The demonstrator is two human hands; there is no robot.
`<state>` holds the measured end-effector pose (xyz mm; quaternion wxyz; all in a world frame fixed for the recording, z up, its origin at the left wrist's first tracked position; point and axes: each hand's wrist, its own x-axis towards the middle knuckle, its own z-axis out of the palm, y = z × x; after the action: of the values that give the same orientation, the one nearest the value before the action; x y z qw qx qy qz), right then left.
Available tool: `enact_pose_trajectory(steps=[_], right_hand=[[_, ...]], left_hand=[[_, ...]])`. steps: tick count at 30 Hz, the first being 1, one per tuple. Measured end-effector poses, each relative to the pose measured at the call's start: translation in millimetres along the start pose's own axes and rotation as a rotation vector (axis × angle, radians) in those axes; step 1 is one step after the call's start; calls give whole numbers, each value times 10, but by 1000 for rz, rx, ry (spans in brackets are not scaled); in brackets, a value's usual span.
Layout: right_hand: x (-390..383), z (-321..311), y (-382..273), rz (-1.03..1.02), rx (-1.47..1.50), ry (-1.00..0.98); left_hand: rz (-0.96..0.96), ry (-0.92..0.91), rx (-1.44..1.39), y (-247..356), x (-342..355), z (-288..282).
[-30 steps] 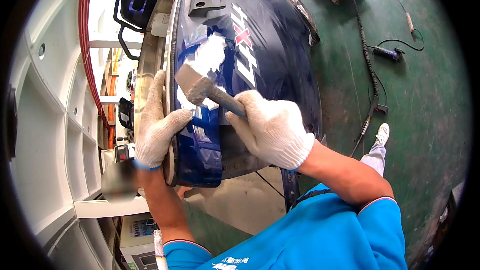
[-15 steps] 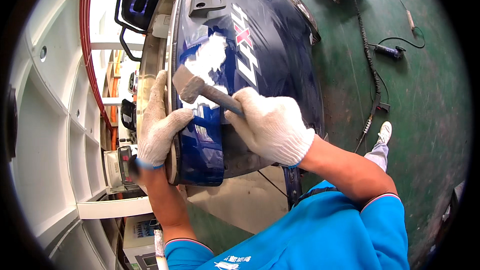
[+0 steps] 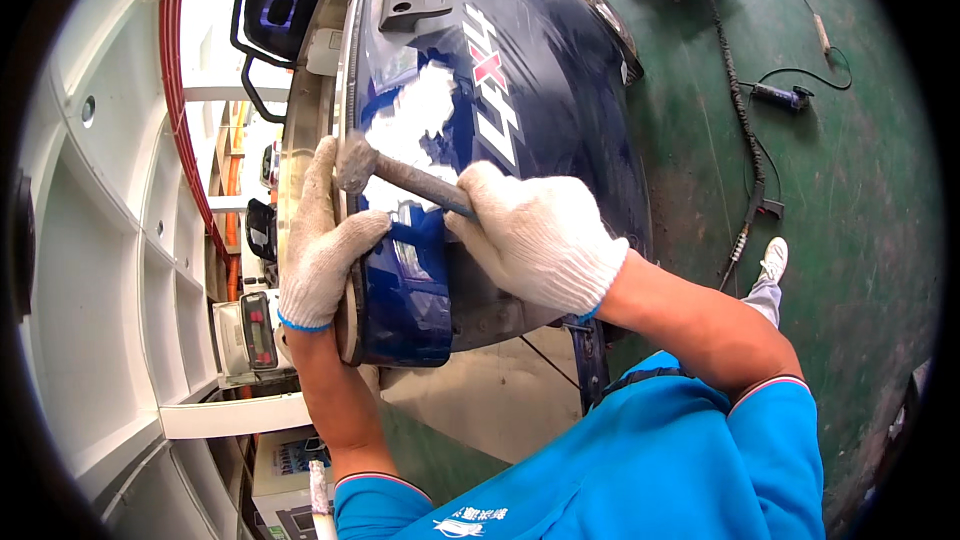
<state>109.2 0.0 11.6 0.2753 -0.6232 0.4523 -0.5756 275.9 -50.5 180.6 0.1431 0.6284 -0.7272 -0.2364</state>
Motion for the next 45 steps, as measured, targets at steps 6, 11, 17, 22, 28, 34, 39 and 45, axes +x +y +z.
enact_pose_trajectory(steps=[6,11,17,22,28,34,39,45], right_hand=[[20,-27,1,11,-38,-83],[-42,-70,33,62,5,-74],[-140,1,195,83,-53,-119],[-128,-155,73,48,74,20],[-206,-95,109,153,143,-22],[-192,-10,198,185,67,-116],[-213,-30,213,89,58,-42],[-459,-268,444,358,312,25]], left_hand=[[31,2,31,-18,9,-18],[13,13,39,-48,-4,-41],[35,7,-44,5,-10,22],[-18,-12,-99,51,-14,47],[16,5,-56,5,-33,37],[89,32,-15,-104,13,3],[-15,-47,-140,62,7,61],[508,215,791,128,-160,4]])
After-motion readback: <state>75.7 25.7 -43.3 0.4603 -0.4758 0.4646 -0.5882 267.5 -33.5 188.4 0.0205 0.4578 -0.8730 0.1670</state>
